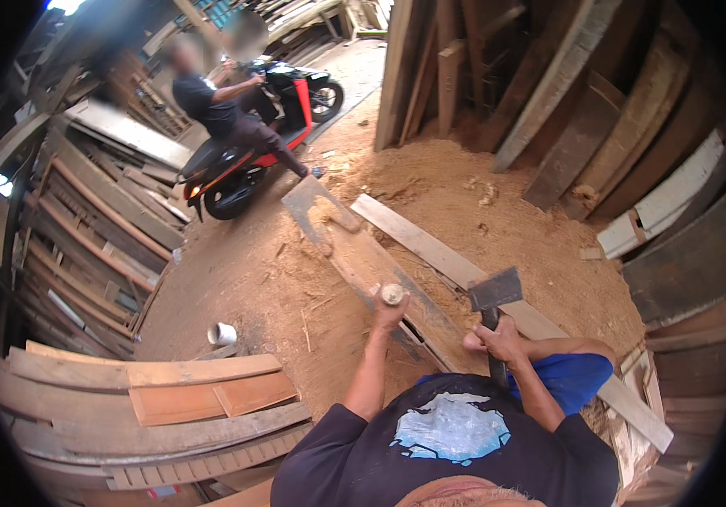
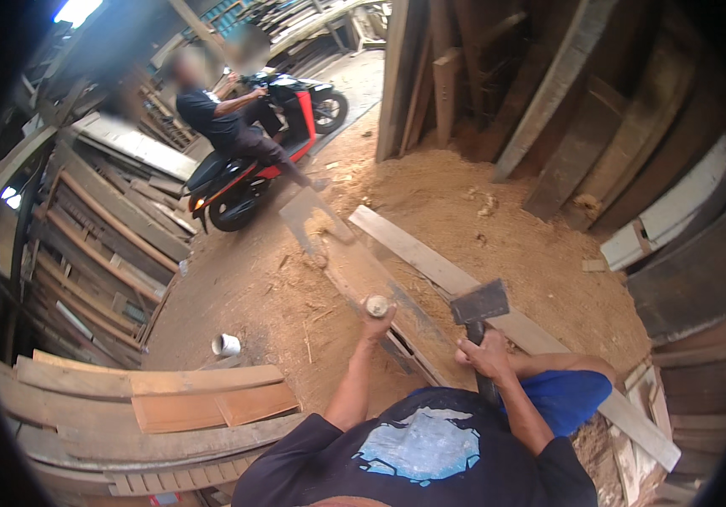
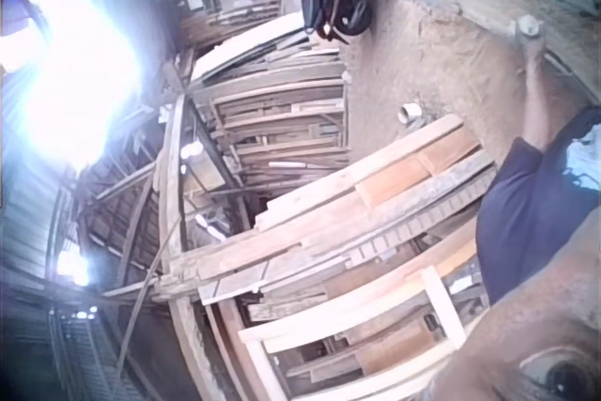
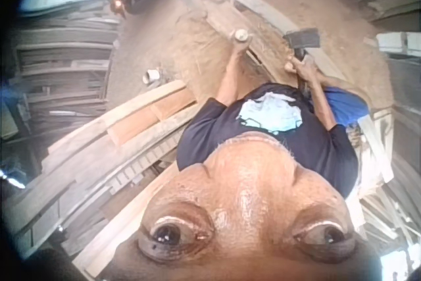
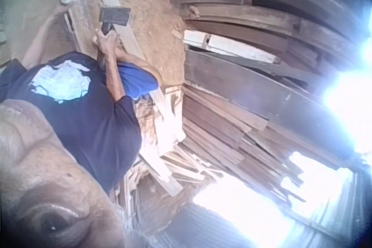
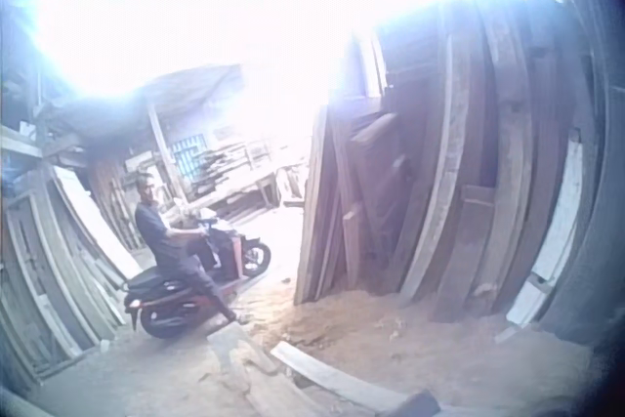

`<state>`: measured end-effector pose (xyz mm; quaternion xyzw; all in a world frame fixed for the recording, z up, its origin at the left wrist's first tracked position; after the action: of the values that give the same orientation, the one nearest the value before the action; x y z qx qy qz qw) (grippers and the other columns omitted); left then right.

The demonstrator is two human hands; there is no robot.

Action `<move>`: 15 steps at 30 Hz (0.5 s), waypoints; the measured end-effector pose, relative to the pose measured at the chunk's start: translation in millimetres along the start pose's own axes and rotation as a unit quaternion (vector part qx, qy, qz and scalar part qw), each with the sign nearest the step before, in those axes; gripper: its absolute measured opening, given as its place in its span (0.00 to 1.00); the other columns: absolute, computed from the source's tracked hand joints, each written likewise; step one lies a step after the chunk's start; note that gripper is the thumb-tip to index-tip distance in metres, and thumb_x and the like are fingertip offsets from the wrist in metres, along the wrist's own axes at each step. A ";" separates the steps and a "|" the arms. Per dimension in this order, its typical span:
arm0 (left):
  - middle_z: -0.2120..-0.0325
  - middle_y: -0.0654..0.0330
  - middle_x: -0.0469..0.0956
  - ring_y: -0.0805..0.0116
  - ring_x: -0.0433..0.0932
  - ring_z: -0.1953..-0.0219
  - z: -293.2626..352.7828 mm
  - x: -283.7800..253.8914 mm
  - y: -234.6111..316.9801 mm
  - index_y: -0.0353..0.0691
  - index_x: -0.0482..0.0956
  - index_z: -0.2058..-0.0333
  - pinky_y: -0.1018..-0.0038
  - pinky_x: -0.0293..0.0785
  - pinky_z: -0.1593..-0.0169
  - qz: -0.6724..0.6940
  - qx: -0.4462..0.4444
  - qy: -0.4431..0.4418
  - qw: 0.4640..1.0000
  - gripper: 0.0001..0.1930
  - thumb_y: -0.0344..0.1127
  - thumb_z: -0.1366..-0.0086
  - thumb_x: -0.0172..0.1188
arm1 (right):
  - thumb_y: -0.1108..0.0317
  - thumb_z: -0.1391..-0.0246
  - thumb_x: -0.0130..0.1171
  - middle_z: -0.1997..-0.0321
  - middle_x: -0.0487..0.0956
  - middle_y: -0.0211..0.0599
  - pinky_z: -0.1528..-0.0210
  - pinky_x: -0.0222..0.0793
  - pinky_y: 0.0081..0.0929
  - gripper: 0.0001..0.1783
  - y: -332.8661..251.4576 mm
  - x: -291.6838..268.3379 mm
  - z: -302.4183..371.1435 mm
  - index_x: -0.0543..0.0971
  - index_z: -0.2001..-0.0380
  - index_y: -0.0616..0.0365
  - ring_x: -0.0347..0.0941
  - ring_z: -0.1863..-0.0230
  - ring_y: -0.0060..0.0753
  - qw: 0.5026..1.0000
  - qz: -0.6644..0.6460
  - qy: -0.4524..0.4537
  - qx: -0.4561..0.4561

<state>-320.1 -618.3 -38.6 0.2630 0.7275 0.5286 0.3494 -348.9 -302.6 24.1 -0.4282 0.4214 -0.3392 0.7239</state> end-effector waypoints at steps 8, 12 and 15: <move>0.62 0.55 0.79 0.67 0.80 0.62 -0.8 -8.9 -57.6 0.29 0.72 0.52 0.71 0.78 0.55 -0.007 -0.040 0.022 0.999 0.29 0.39 0.44 0.75 | 0.55 0.53 0.69 0.77 0.74 0.34 0.71 0.68 0.34 0.20 -19.8 -5.9 7.8 0.76 0.73 0.62 0.68 0.74 0.29 1.000 0.020 -0.006 -0.004; 0.63 0.56 0.79 0.69 0.79 0.61 4.8 -19.1 -78.0 0.28 0.72 0.51 0.71 0.78 0.56 -0.040 -0.063 -0.037 0.997 0.30 0.39 0.46 0.77 | 0.54 0.53 0.68 0.73 0.76 0.35 0.66 0.70 0.34 0.22 -19.8 -6.3 14.4 0.77 0.66 0.63 0.72 0.70 0.29 0.992 0.018 -0.074 0.097; 0.65 0.58 0.79 0.70 0.78 0.62 2.9 -14.5 -57.6 0.30 0.73 0.53 0.71 0.78 0.57 -0.033 -0.064 -0.044 0.996 0.28 0.39 0.46 0.77 | 0.49 0.49 0.66 0.83 0.76 0.35 0.76 0.69 0.31 0.26 4.5 -1.0 7.9 0.75 0.86 0.61 0.72 0.81 0.29 0.998 0.045 -0.005 -0.033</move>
<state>-309.7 -644.9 -90.7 0.2390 0.6841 0.5502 0.4149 -341.6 -297.3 22.6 -0.4340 0.4476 -0.2903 0.7260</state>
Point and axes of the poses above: each hand's wrist, its own z-axis away from the middle knuckle, its own x-axis out of the palm, y = z × x, the point moved 4 cm from there along -z, towards the middle knuckle
